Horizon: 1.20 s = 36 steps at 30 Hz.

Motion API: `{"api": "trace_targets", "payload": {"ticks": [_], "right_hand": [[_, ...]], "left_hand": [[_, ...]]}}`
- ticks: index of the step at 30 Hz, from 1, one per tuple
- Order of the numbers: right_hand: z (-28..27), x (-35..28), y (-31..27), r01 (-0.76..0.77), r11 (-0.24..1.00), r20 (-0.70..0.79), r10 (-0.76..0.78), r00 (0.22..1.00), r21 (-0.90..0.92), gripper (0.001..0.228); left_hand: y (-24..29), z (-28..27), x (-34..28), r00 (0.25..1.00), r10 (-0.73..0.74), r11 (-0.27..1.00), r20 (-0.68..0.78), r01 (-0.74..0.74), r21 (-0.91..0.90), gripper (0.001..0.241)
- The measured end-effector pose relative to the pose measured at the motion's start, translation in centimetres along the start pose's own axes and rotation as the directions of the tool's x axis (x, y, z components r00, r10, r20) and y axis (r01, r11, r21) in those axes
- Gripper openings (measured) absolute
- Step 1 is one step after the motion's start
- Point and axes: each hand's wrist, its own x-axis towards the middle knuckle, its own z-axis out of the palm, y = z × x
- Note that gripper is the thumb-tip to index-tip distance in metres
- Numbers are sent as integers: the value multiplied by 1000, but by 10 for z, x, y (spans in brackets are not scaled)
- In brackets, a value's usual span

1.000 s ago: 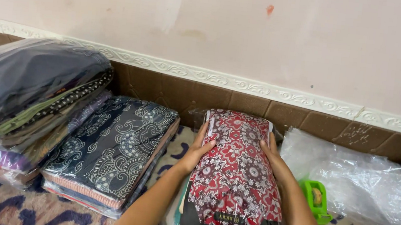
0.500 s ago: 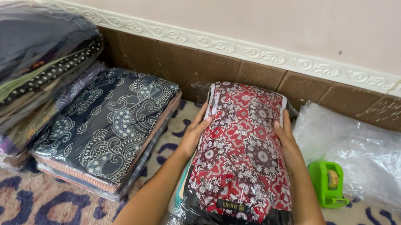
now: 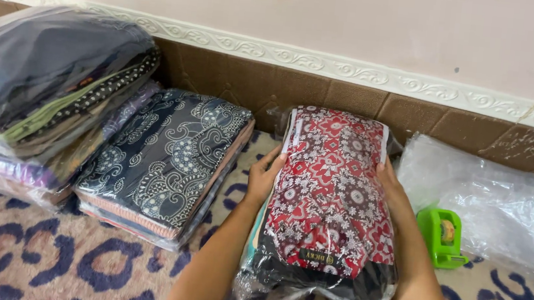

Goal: The person packs a stack of folded patterned clothes into a clear plastic bag. They use a green tape dispenser to apply adhesive tape along the edges of the bag to seal it securely. The person smooths the plastic and adjusts the package to ensure it is tightly wrapped.

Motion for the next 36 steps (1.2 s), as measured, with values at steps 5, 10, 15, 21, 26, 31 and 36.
{"api": "trace_targets", "payload": {"ticks": [5, 10, 15, 21, 26, 31, 36], "right_hand": [[-24, -31, 16, 73, 994, -21, -75, 997, -80, 87], [0, -98, 52, 223, 895, 84, -207, 975, -386, 96], [13, -90, 98, 632, 544, -99, -796, 598, -552, 58], [17, -87, 103, 625, 388, -113, -895, 432, -677, 49], [6, -102, 96, 639, 255, -8, -932, 363, -726, 50], [26, -119, 94, 847, -9, 223, -966, 129, -531, 46], [44, -127, 93, 789, -310, 573, -817, 65, -530, 19]], "left_hand": [[105, -19, -84, 961, -270, 942, 64, 250, 222, 66], [111, -40, -162, 932, -292, 900, 217, 190, 392, 94], [78, -42, -172, 943, 102, 849, 317, -249, 467, 118], [68, -41, -173, 934, 174, 800, 313, -319, 508, 126], [136, -60, -167, 775, 383, 737, 503, -584, 340, 67], [151, -49, -224, 574, 329, 358, 750, -811, 464, 58], [99, -69, -214, 744, 88, 105, 663, -669, 736, 29]]}}
